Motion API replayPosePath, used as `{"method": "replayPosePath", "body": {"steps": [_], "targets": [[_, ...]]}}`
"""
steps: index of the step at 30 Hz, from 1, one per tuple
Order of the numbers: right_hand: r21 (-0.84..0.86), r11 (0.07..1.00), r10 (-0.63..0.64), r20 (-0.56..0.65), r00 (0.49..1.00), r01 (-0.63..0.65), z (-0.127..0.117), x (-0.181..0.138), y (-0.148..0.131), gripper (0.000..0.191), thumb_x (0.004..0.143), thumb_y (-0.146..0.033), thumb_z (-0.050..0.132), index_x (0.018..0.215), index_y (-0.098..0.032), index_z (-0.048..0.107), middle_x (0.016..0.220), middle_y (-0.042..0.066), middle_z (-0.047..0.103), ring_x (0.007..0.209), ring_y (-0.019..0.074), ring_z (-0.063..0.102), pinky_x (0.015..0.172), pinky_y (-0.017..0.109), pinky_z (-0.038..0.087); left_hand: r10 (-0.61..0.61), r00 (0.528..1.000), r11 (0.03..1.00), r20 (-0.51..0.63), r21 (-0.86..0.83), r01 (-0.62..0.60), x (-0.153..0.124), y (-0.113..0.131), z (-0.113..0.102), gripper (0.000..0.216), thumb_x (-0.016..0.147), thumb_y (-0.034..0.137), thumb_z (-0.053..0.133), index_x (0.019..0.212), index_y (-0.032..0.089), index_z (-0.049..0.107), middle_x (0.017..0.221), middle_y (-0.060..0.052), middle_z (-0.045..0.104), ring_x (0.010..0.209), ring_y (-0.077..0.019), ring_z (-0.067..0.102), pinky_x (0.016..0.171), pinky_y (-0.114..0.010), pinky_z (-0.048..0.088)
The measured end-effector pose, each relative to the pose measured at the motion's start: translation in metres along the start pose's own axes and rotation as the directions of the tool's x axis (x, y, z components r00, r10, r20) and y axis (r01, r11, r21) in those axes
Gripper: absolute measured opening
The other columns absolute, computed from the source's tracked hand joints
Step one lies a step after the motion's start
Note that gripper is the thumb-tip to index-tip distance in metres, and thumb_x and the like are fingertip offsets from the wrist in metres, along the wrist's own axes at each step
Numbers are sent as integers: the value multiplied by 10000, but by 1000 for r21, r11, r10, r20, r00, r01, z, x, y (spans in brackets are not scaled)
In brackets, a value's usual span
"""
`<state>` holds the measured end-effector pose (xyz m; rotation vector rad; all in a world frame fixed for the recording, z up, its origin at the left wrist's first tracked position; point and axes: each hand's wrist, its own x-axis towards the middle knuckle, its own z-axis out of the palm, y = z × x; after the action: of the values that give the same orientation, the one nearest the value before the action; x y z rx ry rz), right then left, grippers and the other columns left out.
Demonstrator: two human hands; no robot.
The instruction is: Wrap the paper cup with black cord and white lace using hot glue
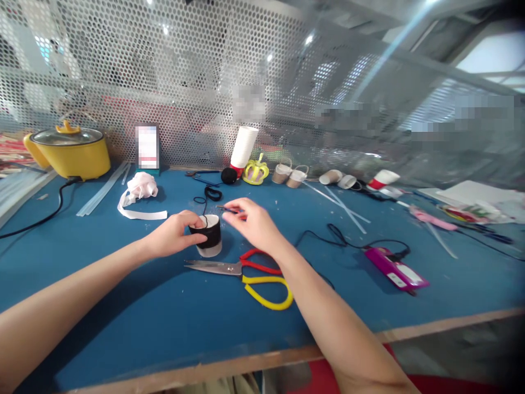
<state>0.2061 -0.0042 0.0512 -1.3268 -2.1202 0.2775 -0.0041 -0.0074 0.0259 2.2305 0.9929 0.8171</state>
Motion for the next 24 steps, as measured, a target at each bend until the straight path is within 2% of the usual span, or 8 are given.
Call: {"method": "replayPosePath", "body": {"steps": [2,6,8,10,12,16,21,24], "targets": [[-259,935,233,-66,970,-242,-7,6,21,174,852,-271,491,922,-149,594,1005,115,629,902,187,609,776,293,474,-56,998,998,30,-4,56,0,0,-4,164,721,329,572,704,175,515,796,-25,591,766,-168,535,732,-282,405],[-379,857,392,38,919,-350,-7,13,57,250,816,-282,550,646,-110,612,772,152,664,833,236,629,738,305,452,-95,989,995,116,36,92,1,4,-11,191,730,342,541,663,166,506,651,30,519,642,-121,455,624,-237,352],[-396,835,450,93,888,-382,1,16,66,212,808,-295,581,718,-109,626,813,118,662,816,206,623,732,315,474,-92,987,996,134,17,90,1,6,-13,195,734,339,533,665,158,508,645,38,499,641,-111,434,622,-225,342],[-402,812,504,117,856,-423,8,20,68,197,840,-297,551,907,-122,613,953,81,634,851,172,605,756,349,491,-95,985,995,143,-2,96,2,6,-13,199,737,340,529,678,151,512,655,41,488,649,-106,424,627,-218,338],[-387,800,538,125,833,-459,9,22,65,214,833,-275,565,978,-121,597,1026,89,611,900,187,594,779,358,487,-105,983,994,153,-10,107,2,5,-13,204,740,342,528,686,146,514,651,45,473,645,-101,412,626,-214,334],[-272,840,516,135,846,-469,-3,20,46,259,737,-202,667,952,-68,612,1022,180,632,981,265,584,799,286,450,-99,980,994,171,-34,106,1,3,-12,207,738,346,534,684,148,511,645,48,467,642,-100,412,635,-210,343],[57,906,374,352,858,-419,-6,15,7,400,925,-427,313,1082,-168,574,906,72,699,767,124,646,647,211,487,-5,984,997,178,-75,18,0,7,-9,190,749,336,532,702,155,499,739,11,551,722,-128,483,696,-232,379],[359,782,265,547,794,-509,4,21,-6,498,913,-507,256,1072,-183,599,893,57,702,764,113,635,645,209,478,61,979,998,193,-45,-53,-1,10,-7,179,770,319,516,699,157,491,784,-18,571,753,-143,508,715,-253,392]]}}
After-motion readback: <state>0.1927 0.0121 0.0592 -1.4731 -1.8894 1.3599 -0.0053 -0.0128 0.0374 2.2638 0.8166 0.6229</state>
